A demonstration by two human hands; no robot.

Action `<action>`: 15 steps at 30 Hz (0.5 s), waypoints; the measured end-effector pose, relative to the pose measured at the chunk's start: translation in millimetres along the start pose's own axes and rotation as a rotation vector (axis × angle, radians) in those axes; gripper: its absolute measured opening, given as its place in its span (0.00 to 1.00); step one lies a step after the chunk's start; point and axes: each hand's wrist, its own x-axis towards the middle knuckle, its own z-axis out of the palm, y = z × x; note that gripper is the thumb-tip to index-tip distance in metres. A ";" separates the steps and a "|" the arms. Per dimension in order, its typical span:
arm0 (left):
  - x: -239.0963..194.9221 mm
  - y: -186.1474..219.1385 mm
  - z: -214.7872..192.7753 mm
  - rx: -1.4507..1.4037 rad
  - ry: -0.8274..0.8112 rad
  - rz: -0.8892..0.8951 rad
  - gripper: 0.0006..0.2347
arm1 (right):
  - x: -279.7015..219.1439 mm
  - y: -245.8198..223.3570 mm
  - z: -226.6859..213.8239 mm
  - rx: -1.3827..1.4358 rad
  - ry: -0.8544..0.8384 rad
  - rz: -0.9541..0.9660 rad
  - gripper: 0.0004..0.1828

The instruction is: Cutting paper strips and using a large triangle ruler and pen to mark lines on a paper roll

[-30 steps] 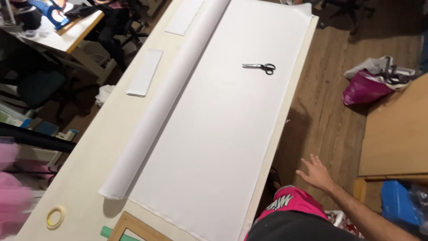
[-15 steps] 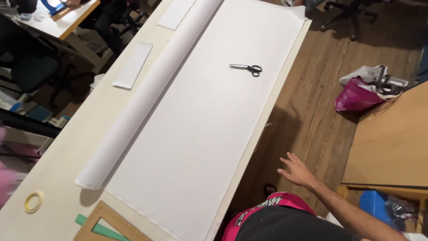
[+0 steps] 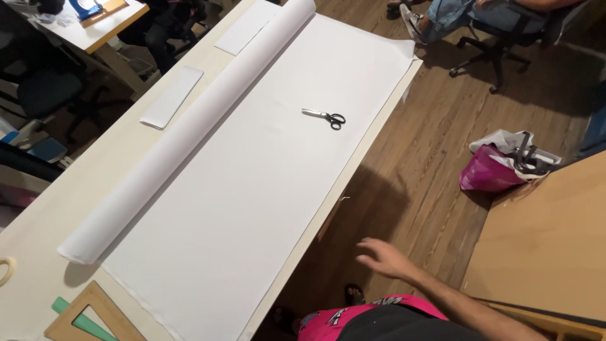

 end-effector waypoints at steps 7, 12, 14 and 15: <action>-13.6 251.0 16.9 -0.173 -0.181 0.286 0.01 | 32.6 -142.2 37.6 1.177 -0.544 0.094 0.32; -23.7 243.3 21.0 -0.066 -0.198 0.257 0.08 | 49.0 -141.5 77.7 1.066 -0.434 0.066 0.12; -25.7 184.7 6.6 -0.029 -0.261 0.180 0.14 | 61.7 -130.2 92.7 1.015 -0.428 0.086 0.11; -24.1 142.6 -4.2 0.123 -0.029 0.073 0.17 | 73.5 -121.4 103.3 1.067 -0.371 0.183 0.12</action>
